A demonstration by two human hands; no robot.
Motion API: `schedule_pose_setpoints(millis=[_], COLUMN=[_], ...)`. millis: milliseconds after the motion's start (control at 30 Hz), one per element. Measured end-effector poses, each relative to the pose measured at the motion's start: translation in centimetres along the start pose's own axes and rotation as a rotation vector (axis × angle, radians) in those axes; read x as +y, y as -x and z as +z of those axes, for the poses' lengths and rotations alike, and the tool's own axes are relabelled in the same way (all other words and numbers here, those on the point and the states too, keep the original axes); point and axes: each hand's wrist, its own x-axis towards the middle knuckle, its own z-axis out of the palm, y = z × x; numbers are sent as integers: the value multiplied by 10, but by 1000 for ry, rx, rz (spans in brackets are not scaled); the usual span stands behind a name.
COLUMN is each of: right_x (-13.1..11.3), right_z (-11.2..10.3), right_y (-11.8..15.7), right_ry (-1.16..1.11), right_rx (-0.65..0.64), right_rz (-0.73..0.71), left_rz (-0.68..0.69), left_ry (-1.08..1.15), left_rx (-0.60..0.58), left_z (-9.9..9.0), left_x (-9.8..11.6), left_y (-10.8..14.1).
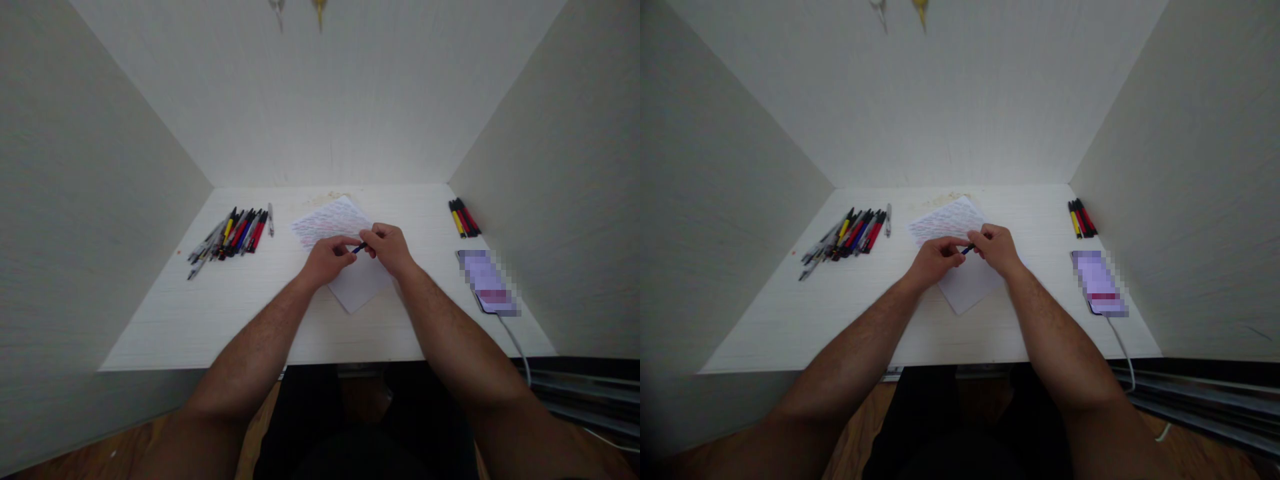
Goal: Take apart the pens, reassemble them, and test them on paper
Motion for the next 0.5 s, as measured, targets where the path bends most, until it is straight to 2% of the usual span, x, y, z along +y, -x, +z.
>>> schedule_pose_setpoints(millis=[167,333,400,500], right_x=[1,3,3,1], right_z=[-1,-3,-4,-6], right_y=[0,-3,-4,-4], right_ry=[-39,-44,-152,-363], right_rx=[-34,-17,8,-23], right_rz=[40,75,79,78], left_rz=[-8,-133,-179,-222], left_ry=[53,304,400,452], left_rx=[-15,20,31,31], left_z=[0,1,0,0], left_x=[-1,3,5,6], left_y=[0,1,1,0])
